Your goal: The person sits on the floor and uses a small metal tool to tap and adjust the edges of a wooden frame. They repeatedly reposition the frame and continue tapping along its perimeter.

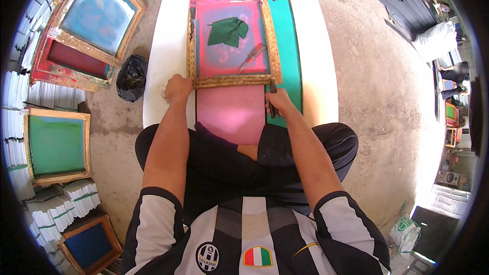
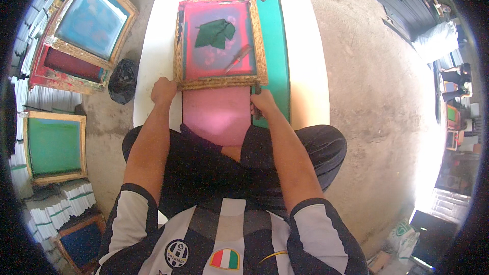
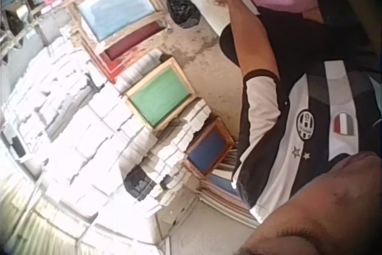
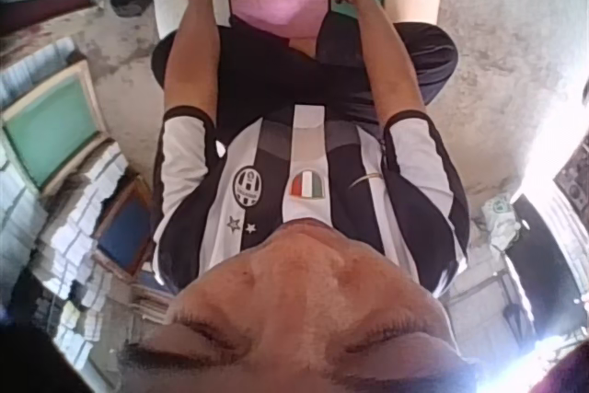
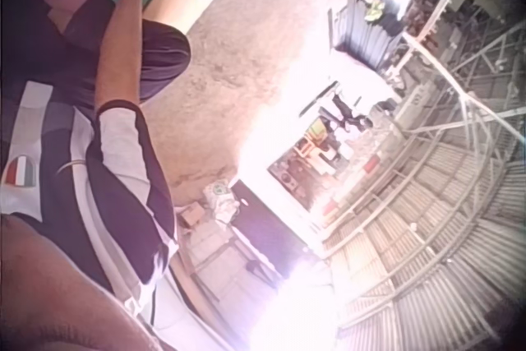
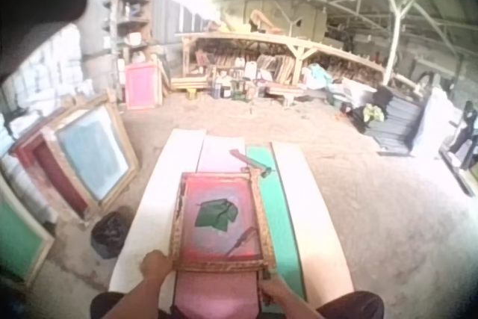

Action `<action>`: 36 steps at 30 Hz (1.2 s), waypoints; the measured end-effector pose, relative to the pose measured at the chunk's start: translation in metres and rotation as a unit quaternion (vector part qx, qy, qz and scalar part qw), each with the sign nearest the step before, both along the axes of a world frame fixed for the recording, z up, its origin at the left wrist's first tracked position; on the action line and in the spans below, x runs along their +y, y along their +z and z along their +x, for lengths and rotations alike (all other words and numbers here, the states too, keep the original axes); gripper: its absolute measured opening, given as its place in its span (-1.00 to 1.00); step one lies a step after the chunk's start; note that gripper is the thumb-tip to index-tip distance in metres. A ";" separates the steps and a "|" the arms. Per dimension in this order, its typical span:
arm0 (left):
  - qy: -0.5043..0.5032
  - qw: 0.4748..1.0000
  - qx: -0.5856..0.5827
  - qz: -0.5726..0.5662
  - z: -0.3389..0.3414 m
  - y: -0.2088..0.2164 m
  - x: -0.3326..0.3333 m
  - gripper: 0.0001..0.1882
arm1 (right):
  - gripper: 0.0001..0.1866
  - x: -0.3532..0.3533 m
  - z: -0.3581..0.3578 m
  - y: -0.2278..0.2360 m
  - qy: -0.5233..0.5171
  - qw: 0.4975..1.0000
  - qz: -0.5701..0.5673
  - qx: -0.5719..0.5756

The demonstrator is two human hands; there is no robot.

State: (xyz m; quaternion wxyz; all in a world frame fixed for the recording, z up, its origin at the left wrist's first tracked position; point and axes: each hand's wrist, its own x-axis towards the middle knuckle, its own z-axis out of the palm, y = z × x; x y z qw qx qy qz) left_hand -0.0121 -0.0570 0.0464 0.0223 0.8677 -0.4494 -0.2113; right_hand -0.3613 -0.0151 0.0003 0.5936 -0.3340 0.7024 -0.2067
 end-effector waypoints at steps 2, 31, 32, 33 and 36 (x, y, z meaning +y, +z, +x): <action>-0.054 0.997 0.018 -0.045 -0.004 0.000 0.002 -0.65 | -0.78 0.006 0.003 0.018 -0.028 0.998 0.008 -0.064; -0.384 0.900 0.084 -0.191 -0.099 -0.016 0.033 -0.81 | -0.68 0.027 0.021 0.039 0.210 0.963 0.104 -0.135; -0.360 0.913 0.079 -0.173 -0.098 -0.011 0.031 -0.80 | -0.71 0.025 0.014 0.036 0.198 0.968 0.100 -0.117; -0.334 0.927 0.064 -0.158 -0.095 -0.012 0.027 -0.80 | -0.74 0.024 0.007 0.032 0.186 0.973 0.096 -0.098; -0.247 0.961 0.018 -0.123 -0.072 -0.004 0.015 -0.78 | -0.80 0.012 -0.017 0.009 0.195 0.980 0.027 0.009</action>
